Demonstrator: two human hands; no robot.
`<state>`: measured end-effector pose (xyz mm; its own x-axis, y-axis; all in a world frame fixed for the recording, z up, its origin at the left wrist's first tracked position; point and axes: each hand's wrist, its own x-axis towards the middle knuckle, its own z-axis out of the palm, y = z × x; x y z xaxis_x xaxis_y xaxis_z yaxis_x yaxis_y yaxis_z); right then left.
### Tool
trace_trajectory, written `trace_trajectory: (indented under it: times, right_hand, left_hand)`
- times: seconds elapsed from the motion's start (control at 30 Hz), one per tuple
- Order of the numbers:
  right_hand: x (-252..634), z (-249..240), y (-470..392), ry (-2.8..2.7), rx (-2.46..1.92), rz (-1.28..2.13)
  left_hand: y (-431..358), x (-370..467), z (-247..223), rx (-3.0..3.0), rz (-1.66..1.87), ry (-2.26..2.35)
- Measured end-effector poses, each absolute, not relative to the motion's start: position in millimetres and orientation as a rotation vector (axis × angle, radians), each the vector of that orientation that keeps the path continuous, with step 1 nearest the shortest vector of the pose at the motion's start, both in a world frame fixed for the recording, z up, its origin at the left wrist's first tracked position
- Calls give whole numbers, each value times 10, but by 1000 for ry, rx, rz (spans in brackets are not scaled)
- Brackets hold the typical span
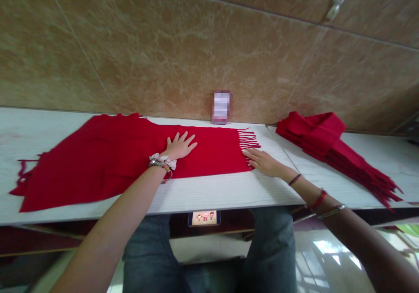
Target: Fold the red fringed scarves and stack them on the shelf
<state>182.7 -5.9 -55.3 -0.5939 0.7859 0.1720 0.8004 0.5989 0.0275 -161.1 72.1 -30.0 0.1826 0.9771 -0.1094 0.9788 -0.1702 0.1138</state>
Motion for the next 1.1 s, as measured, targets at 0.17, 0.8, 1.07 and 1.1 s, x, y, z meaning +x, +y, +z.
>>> trace_trajectory:
  times: [0.17, 0.8, 1.07, 1.1]
  right_hand:
    - [2372, -389, -81, -2480, -1465, -261]
    - [2685, -15, -73, -2825, -1351, 48]
    - [1534, -44, 157, -2778, -1143, 9]
    - [1487, -67, 174, -2802, -1192, 34]
  left_hand:
    - [714, -1620, -281, 2300, -10, 1909]
    - [576, -1332, -431, 2595, -50, 1464]
    - [462, -1348, -318, 2638, -148, 1439]
    - [451, -1350, -302, 2641, -169, 1435]
